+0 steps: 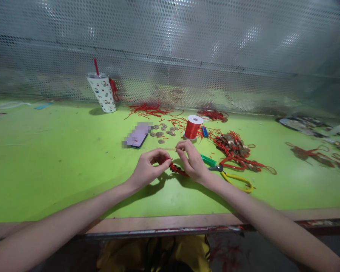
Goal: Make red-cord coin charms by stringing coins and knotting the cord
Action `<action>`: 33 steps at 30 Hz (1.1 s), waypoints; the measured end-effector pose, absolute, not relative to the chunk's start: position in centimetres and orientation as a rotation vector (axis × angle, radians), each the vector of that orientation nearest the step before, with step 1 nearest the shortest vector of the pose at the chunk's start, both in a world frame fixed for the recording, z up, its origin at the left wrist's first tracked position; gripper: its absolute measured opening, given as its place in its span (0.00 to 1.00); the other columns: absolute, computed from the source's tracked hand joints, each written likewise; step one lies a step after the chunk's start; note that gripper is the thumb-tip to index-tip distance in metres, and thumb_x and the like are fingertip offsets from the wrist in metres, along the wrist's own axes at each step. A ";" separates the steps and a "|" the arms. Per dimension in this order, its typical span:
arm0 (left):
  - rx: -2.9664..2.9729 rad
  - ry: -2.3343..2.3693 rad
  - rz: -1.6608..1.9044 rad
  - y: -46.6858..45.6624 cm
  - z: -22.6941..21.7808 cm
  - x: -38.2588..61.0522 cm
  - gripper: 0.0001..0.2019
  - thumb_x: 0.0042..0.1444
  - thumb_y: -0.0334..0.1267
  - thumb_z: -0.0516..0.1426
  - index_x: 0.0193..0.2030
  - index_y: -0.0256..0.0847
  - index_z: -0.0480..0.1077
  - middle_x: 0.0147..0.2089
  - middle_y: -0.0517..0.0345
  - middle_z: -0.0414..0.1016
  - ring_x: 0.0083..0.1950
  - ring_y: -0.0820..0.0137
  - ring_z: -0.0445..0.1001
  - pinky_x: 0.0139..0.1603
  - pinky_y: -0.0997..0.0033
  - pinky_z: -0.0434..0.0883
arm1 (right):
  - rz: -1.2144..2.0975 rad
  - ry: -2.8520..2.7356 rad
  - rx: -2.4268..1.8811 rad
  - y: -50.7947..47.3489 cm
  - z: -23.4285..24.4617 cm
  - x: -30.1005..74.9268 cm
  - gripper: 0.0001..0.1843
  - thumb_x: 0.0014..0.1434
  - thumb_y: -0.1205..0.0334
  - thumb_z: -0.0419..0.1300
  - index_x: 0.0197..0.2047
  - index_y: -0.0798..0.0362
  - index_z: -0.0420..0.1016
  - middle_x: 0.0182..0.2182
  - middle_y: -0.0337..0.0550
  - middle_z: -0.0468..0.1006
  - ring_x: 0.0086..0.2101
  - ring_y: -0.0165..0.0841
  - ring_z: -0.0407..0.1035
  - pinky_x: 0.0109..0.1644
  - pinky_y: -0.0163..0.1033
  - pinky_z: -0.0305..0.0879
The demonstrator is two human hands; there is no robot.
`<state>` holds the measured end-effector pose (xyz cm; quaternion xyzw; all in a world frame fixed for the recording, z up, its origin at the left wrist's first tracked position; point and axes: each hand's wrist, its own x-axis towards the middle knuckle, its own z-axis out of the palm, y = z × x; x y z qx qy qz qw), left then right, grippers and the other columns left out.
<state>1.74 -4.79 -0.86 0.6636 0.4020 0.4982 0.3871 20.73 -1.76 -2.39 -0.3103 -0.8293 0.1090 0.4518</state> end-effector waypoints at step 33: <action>1.731 1.026 1.208 -4.9 -1.0 1.6 0.06 0.56 0.38 0.62 0.37 0.38 0.75 0.33 0.56 0.79 0.33 0.69 0.77 0.36 0.69 0.75 | 0.476 -2.114 -0.661 -2.3 -2.4 20.3 0.10 0.73 0.61 0.50 0.37 0.50 0.65 0.39 0.45 0.69 0.39 0.36 0.67 0.45 0.41 0.66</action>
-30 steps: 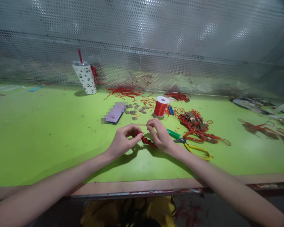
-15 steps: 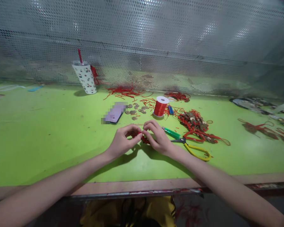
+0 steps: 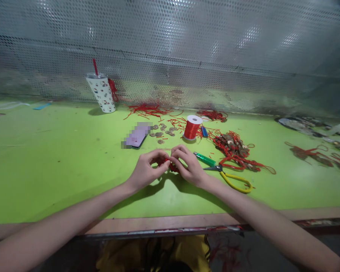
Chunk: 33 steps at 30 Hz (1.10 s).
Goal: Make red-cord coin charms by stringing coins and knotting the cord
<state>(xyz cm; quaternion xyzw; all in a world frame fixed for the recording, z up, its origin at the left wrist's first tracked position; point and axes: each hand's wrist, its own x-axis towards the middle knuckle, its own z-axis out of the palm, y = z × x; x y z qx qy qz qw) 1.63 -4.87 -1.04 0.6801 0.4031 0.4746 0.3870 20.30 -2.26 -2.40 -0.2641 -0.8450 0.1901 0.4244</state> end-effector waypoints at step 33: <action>1.602 1.128 1.230 -4.4 0.1 0.7 0.15 0.62 0.52 0.60 0.39 0.44 0.82 0.47 0.50 0.82 0.50 0.59 0.80 0.50 0.58 0.79 | 1.191 -1.643 -0.803 -2.3 -1.9 20.4 0.17 0.65 0.45 0.61 0.42 0.51 0.74 0.28 0.39 0.81 0.30 0.33 0.76 0.35 0.38 0.71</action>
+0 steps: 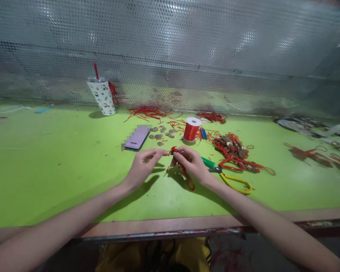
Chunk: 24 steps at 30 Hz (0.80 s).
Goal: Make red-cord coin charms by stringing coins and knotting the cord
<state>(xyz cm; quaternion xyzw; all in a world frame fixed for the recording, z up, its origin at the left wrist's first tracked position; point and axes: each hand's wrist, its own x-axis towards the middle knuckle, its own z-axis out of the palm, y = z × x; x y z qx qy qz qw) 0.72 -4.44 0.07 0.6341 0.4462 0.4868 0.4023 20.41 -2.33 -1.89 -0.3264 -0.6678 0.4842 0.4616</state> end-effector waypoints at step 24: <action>1.427 1.034 1.165 -4.3 -0.2 1.4 0.20 0.55 0.59 0.64 0.36 0.43 0.82 0.42 0.50 0.84 0.49 0.58 0.81 0.49 0.58 0.80 | 0.788 -1.880 -0.782 -3.7 -2.0 19.5 0.09 0.68 0.59 0.58 0.46 0.51 0.77 0.36 0.43 0.83 0.31 0.33 0.76 0.40 0.39 0.72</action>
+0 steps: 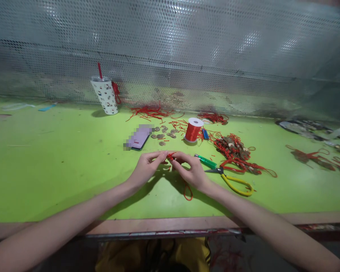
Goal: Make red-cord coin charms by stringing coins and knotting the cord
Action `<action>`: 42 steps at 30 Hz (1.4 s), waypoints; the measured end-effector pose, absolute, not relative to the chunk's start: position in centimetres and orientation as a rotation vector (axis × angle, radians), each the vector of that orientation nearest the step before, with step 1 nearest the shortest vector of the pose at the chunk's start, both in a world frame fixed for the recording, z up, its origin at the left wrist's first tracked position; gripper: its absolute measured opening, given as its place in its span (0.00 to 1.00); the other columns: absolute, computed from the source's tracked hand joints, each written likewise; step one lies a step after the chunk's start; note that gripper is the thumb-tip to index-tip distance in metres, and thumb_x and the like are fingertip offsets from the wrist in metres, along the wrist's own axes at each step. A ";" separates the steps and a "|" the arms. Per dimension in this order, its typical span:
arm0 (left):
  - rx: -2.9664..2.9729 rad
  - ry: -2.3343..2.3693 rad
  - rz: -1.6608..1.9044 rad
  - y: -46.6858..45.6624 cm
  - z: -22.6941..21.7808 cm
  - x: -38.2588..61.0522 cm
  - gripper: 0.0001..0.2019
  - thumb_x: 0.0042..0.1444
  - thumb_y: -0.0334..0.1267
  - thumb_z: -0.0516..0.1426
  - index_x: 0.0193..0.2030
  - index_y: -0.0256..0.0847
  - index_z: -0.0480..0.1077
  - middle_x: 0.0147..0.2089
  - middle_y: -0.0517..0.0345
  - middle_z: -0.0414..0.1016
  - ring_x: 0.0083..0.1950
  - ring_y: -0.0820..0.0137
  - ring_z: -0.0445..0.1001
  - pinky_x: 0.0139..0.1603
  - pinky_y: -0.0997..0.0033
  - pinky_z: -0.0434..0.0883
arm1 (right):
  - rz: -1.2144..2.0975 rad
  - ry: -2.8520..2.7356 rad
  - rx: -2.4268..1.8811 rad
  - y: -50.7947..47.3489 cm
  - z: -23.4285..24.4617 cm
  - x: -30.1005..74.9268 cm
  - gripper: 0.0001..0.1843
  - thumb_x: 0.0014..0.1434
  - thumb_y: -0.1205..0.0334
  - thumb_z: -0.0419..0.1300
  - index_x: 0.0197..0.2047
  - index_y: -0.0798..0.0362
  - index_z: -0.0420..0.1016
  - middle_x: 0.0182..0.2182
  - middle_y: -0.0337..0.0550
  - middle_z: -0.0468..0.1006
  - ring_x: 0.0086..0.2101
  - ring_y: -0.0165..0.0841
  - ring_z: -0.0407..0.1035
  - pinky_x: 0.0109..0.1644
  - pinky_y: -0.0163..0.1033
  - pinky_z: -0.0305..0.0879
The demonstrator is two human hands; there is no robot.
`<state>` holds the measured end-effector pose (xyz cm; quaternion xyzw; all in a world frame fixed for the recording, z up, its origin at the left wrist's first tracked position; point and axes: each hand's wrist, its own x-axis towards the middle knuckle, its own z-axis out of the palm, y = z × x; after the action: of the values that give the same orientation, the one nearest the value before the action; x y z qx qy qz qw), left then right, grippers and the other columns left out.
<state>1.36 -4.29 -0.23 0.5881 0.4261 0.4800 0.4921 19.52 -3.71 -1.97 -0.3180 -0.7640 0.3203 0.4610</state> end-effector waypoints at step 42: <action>1.734 1.025 1.278 -4.8 -0.6 1.1 0.08 0.57 0.41 0.66 0.34 0.38 0.81 0.34 0.55 0.84 0.37 0.66 0.83 0.44 0.70 0.79 | 1.029 -1.591 -0.887 -3.5 -1.9 19.7 0.11 0.61 0.53 0.65 0.39 0.52 0.78 0.37 0.43 0.81 0.38 0.36 0.76 0.45 0.41 0.71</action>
<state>1.13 -4.77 -0.58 0.6757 0.3992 0.4980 0.3690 19.72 -3.54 -1.85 -0.3670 -0.6580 0.4258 0.5010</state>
